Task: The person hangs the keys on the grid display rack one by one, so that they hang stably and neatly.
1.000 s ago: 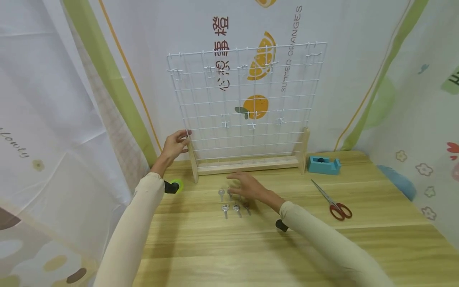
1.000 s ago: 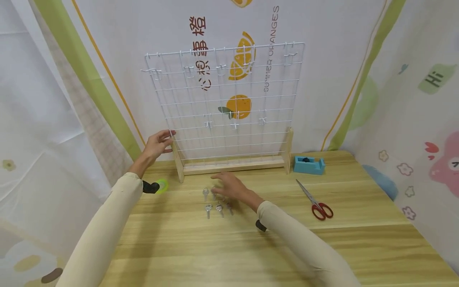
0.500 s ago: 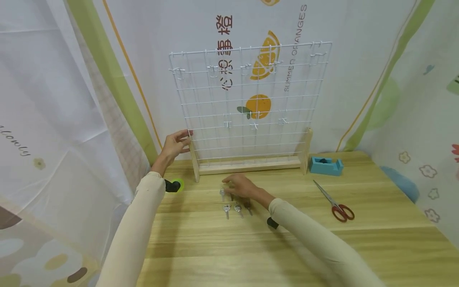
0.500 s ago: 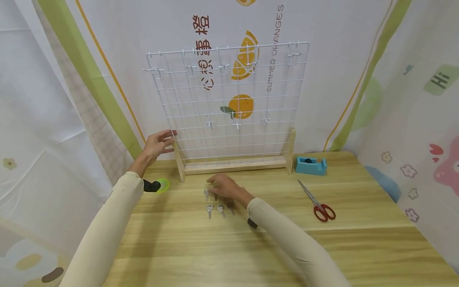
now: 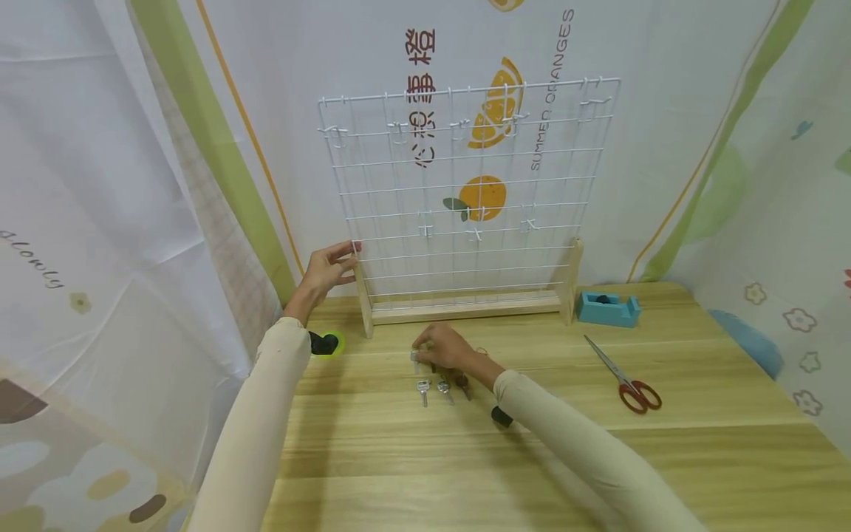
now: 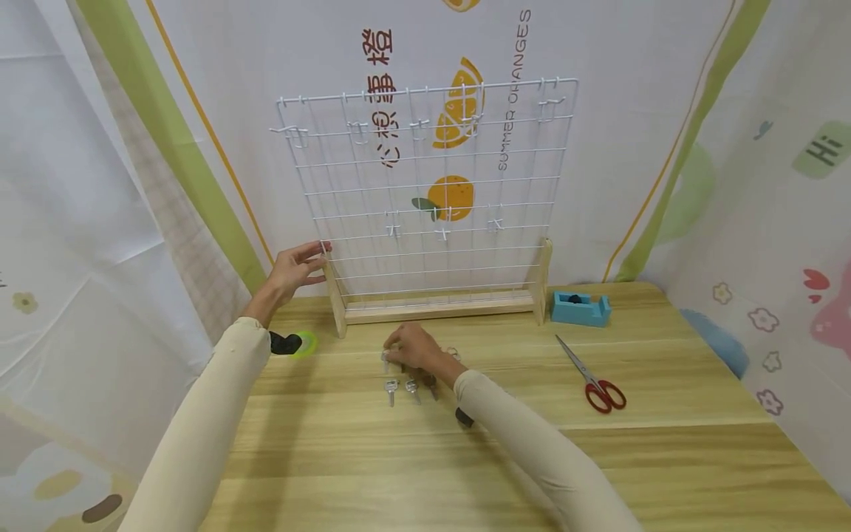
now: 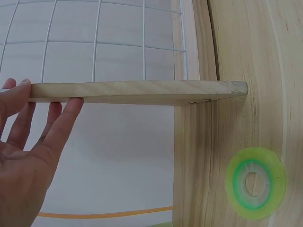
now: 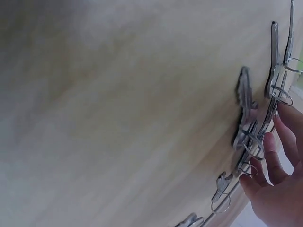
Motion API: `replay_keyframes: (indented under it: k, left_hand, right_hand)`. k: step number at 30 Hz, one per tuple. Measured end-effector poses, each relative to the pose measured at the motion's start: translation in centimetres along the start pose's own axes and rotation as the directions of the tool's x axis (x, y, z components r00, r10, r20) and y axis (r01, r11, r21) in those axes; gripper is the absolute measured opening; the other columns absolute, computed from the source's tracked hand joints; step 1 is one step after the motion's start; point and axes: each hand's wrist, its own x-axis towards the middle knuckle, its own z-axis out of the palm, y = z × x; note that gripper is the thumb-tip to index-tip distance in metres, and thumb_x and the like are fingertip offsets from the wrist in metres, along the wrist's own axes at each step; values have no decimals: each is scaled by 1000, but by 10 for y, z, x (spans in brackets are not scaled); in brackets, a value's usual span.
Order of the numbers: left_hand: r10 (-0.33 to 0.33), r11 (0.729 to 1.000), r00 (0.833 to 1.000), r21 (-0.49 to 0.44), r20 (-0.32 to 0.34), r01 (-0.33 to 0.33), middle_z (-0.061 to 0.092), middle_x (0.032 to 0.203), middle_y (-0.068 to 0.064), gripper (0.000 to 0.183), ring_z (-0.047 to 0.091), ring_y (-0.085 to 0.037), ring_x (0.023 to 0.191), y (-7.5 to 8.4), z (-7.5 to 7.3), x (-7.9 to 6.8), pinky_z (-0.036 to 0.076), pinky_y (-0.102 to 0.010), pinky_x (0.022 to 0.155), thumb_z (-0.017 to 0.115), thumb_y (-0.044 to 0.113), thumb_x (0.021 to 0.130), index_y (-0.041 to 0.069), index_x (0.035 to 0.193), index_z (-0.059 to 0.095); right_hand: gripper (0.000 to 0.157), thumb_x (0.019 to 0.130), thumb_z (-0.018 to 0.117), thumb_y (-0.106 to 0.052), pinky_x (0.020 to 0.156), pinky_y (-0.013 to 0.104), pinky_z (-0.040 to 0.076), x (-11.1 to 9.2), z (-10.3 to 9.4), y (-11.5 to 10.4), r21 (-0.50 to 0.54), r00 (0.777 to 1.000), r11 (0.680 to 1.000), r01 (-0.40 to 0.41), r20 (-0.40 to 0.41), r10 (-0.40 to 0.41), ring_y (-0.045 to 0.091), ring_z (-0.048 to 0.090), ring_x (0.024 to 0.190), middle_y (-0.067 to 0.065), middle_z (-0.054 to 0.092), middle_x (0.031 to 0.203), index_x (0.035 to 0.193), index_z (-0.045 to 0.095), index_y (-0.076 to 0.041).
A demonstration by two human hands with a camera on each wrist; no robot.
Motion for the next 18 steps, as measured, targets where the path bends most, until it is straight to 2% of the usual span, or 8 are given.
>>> replay_keyframes:
  k: [10, 18]
  left_hand:
    - [-13, 1000, 1000, -15, -16, 12, 41, 162, -16, 46, 45, -34, 145, 6, 2, -2, 51, -50, 107, 55, 2, 107, 2, 153, 51]
    - [-67, 998, 997, -25, -35, 66, 38, 164, -16, 55, 44, -34, 146, 5, 4, -4, 51, -48, 108, 55, 4, 108, 5, 160, 38]
  right_hand:
    - [15, 93, 81, -18, 92, 37, 58, -1, 3, 0, 29, 999, 999, -26, -43, 27, 19, 69, 100, 2, 78, 103, 105, 80, -9]
    - [11, 95, 78, -14, 84, 27, 61, 0, 7, 3, 12, 999, 1000, -7, -45, 7, 10, 72, 87, -2, 78, 94, 106, 80, -11]
